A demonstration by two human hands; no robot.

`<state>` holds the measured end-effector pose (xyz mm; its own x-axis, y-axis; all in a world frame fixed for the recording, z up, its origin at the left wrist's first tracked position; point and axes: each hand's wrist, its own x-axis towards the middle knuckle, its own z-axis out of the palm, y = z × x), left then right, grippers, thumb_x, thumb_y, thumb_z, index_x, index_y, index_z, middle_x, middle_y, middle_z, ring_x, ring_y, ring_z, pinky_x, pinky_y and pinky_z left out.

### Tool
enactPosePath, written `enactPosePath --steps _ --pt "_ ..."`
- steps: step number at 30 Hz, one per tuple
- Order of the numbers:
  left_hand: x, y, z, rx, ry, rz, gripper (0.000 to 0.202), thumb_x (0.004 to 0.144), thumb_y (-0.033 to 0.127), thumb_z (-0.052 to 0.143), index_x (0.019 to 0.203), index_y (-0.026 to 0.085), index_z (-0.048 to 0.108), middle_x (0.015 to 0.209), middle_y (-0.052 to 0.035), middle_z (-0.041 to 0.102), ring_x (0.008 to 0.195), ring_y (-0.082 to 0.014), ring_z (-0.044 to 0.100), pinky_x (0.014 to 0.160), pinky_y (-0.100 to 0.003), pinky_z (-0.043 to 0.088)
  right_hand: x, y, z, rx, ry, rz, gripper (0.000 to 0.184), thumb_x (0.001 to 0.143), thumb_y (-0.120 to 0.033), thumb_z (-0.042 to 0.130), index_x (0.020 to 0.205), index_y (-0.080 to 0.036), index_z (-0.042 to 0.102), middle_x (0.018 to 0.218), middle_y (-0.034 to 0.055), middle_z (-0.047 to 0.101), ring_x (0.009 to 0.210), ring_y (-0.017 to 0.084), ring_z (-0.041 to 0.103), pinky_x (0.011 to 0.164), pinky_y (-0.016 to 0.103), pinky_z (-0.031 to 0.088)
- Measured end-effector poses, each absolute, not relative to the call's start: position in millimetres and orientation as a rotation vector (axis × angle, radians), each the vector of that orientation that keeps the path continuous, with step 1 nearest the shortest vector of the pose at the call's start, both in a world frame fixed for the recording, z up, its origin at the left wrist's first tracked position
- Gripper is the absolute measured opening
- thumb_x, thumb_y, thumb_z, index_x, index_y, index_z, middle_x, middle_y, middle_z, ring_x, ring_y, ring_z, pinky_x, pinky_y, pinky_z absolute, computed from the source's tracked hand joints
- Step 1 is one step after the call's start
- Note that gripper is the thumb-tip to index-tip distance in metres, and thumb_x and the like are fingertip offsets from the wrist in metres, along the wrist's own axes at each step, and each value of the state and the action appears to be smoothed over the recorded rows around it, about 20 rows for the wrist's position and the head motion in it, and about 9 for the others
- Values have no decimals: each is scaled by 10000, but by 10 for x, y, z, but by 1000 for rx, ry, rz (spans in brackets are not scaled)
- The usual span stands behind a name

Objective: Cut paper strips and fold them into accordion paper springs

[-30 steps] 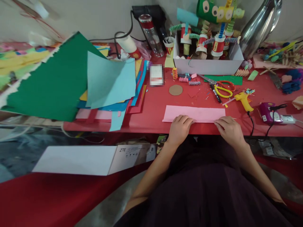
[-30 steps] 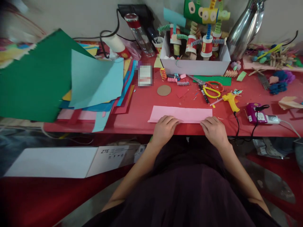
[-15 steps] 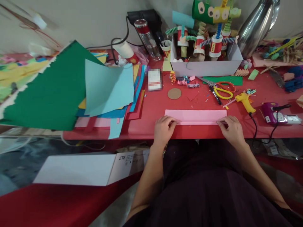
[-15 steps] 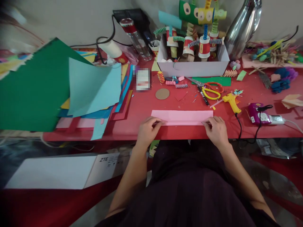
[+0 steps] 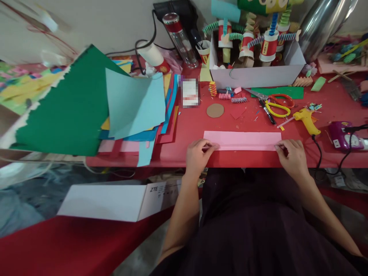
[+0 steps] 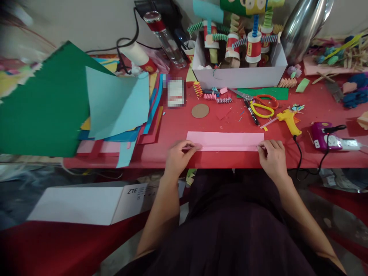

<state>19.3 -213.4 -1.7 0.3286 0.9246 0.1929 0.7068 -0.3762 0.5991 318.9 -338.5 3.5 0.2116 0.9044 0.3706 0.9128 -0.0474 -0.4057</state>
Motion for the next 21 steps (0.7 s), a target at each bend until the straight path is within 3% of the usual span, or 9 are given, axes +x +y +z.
enactPosePath --steps 11,21 --pt "139 -2136 -37 2244 1444 726 110 860 292 582 806 208 626 803 -49 707 765 -201 660 748 -331 519 3224 -3406 65 -1879 -1636 25 118 865 -231 549 764 -219 610 694 16 657 672 196 588 715 350 435" --pt "146 -2127 -47 2129 1439 754 55 817 201 583 821 213 636 833 -31 701 759 -170 653 739 -299 545 3311 -3468 50 -1802 -1609 115 183 890 -235 563 829 -230 736 740 37 694 739 211 609 721 364 462"
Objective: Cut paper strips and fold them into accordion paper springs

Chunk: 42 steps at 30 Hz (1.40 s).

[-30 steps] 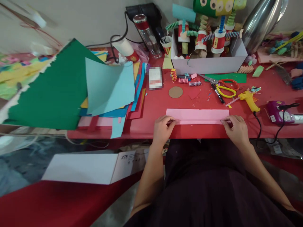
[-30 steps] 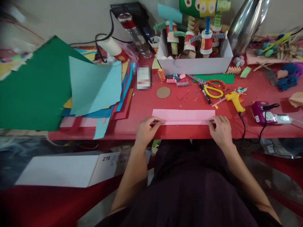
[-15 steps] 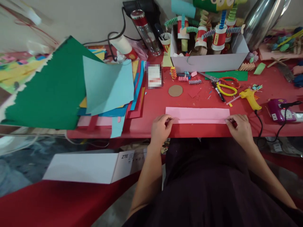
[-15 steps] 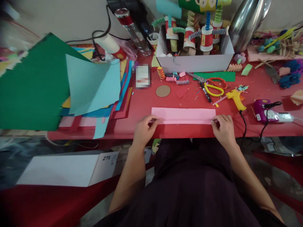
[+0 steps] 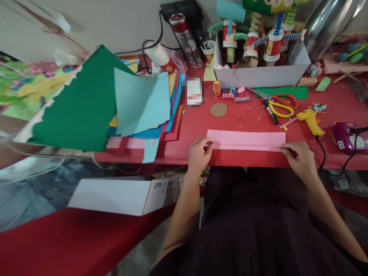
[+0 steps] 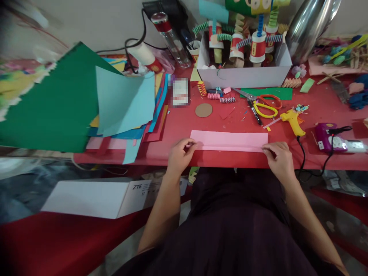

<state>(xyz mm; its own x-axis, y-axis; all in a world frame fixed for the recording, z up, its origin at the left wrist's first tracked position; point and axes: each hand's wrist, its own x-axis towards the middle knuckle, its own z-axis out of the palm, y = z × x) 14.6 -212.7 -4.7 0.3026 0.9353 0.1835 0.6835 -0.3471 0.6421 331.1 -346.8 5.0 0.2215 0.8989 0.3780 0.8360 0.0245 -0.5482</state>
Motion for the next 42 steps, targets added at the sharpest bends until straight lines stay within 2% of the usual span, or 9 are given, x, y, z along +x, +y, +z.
enactPosePath --steps 5,8,11,15,20,28,36,40,42 --pt "128 -2118 -53 2126 1436 768 54 828 209 596 816 209 648 826 -28 676 744 -165 639 727 -297 546 3315 -3496 41 -1812 -1787 4 297 911 -154 515 910 -265 791 720 40 626 727 192 558 714 353 450" --pt "129 -2133 -54 2227 1483 769 94 833 207 601 877 201 685 898 -59 672 826 -197 647 771 -336 552 3208 -3554 97 -1951 -1891 -172 305 897 -129 523 985 -260 784 889 85 660 867 237 568 770 394 471" --pt "220 -2228 -66 2424 1538 777 257 853 143 545 1034 203 717 1081 -115 684 1022 -265 631 905 -431 527 3010 -3616 147 -2064 -2031 -271 381 892 -74 459 1143 -190 721 1171 149 647 1110 316 538 877 466 485" --pt "536 -2498 -93 2666 1150 648 496 872 45 391 1234 249 661 1275 -75 671 1179 -236 608 1042 -439 478 2730 -3646 158 -2096 -2143 -234 494 866 0 357 1284 -83 607 1230 220 628 1124 314 573 891 438 527" --pt "952 -2842 -68 2740 928 582 472 947 191 409 1405 233 516 1394 -70 600 1357 -244 493 1212 -547 249 2505 -3625 198 -2186 -2133 -240 481 908 -146 451 1382 -156 525 1295 236 585 1216 384 527 903 510 523" --pt "898 -2861 -48 2730 1045 525 514 956 433 470 1420 213 497 1442 -62 544 1387 -236 457 1213 -469 272 2490 -3607 254 -2222 -2095 -174 429 954 -239 454 1369 -169 538 1293 258 559 1178 399 521 830 512 536" --pt "148 -2655 -144 2589 1488 644 449 968 387 462 1385 239 542 1390 -88 588 1343 -260 509 1167 -508 332 2516 -3615 194 -2165 -2099 -226 418 968 -258 446 1366 -168 534 1289 244 570 1177 394 520 813 517 547" --pt "65 -2620 -136 2514 1699 707 448 960 375 474 1369 213 560 1395 -121 578 1406 -326 414 1169 -630 255 2499 -3618 214 -2148 -2096 -180 422 965 -240 433 1366 -167 541 1357 203 570 1199 399 510 829 523 550" --pt "221 -2653 -129 2555 1581 698 463 964 360 465 1388 189 537 1415 -128 560 1421 -310 392 1178 -598 273 2493 -3619 217 -2143 -2082 -131 426 964 -230 427 1366 -162 551 1388 182 569 1225 416 497 855 550 540"
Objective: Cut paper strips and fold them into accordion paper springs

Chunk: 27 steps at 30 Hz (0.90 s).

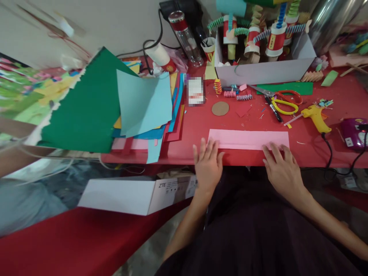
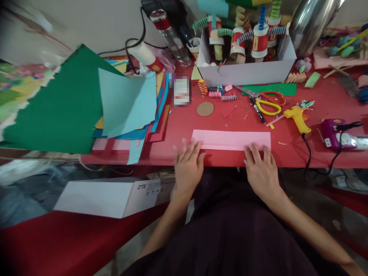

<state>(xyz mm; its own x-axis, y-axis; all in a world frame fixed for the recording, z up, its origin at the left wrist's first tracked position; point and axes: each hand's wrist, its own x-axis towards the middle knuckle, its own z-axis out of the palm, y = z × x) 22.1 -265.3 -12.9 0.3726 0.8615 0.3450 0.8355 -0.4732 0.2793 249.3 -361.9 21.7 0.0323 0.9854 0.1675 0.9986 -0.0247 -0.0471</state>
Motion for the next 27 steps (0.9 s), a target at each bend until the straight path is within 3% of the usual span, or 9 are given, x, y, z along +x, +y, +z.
enactPosePath --steps 4,7,12,15,20,22,27 --pt "729 -2811 -116 2735 1003 512 488 973 352 440 1432 194 482 1451 -90 536 1406 -236 431 1187 -458 345 2486 -3618 151 -2084 -2057 -73 477 965 -203 390 1424 -141 503 1413 175 564 1356 400 418 1040 620 425" --pt "1007 -2938 -103 2789 856 476 502 973 287 418 1449 133 449 1470 -115 511 1418 -231 411 1202 -444 326 2477 -3615 70 -1997 -2112 -36 525 946 -125 341 1458 -69 445 1452 201 523 1415 329 392 1138 549 362" --pt "901 -2917 -98 2730 955 539 505 969 357 451 1427 148 487 1431 -105 552 1371 -226 478 1184 -416 353 2512 -3640 39 -2008 -2139 -68 488 969 -193 412 1420 -18 474 1465 222 498 1389 320 445 1150 495 365" --pt "585 -2803 -108 2649 1182 615 474 969 349 460 1419 206 508 1389 -95 588 1330 -239 525 1147 -445 395 2595 -3671 64 -1991 -2140 -80 495 983 -252 439 1440 -62 463 1462 193 510 1375 302 468 1145 498 372" --pt "344 -2710 -95 2588 1461 714 432 959 341 493 1364 211 567 1338 -113 625 1295 -280 556 1122 -519 407 2633 -3661 83 -1992 -2129 -92 449 994 -234 404 1391 -62 526 1421 198 552 1342 298 508 1134 506 383" --pt "491 -2733 -85 2625 1364 691 416 957 333 497 1338 193 588 1330 -114 633 1299 -279 552 1118 -515 417 2568 -3635 94 -2027 -2122 -114 430 989 -230 414 1368 -86 559 1401 205 570 1322 323 523 1116 540 388" --pt "1054 -2863 -86 2763 971 627 414 969 210 418 1330 89 579 1384 -127 587 1333 -228 519 1130 -393 431 2409 -3589 128 -2123 -2114 -154 406 938 -174 495 1327 -137 607 1402 230 561 1316 389 513 1078 612 375"
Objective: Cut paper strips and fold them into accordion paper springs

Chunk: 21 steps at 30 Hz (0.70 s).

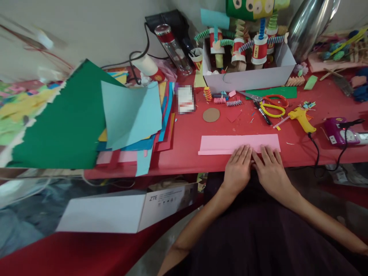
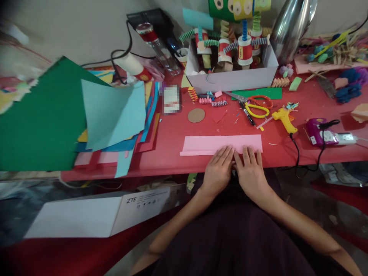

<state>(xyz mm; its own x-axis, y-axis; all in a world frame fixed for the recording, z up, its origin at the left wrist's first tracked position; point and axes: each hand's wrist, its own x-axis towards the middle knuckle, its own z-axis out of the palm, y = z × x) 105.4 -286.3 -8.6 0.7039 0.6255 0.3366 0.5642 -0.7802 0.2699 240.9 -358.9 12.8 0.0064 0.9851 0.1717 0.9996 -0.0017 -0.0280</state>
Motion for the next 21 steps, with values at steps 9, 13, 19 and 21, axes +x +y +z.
enactPosePath --steps 9,13,19,21 --pt "514 -2732 -82 2600 1262 743 378 962 278 483 1307 195 611 1305 -93 653 1266 -245 584 1090 -465 462 2738 -3741 145 -2074 -2087 -168 403 980 -191 429 1336 -95 590 1368 199 598 1290 332 557 1092 544 402" --pt "448 -2705 -92 2613 1399 775 366 955 259 484 1283 194 632 1293 -98 660 1256 -267 592 1062 -481 485 2680 -3692 134 -2102 -2095 -258 380 980 -188 421 1244 -33 646 1300 237 637 1225 332 609 1088 517 420" --pt "1012 -2839 -65 2785 1057 579 399 931 174 455 1289 123 622 1327 -118 639 1269 -239 583 1101 -417 467 2142 -3486 132 -2312 -2077 -284 434 894 -95 474 1297 25 583 1333 299 588 1251 407 565 1051 595 416" --pt "1102 -2869 -75 2790 1038 548 423 918 148 451 1310 88 598 1361 -137 610 1296 -245 557 1110 -411 460 2070 -3467 118 -2302 -2119 -286 463 865 -62 473 1304 44 570 1337 304 582 1263 398 555 1075 576 400"
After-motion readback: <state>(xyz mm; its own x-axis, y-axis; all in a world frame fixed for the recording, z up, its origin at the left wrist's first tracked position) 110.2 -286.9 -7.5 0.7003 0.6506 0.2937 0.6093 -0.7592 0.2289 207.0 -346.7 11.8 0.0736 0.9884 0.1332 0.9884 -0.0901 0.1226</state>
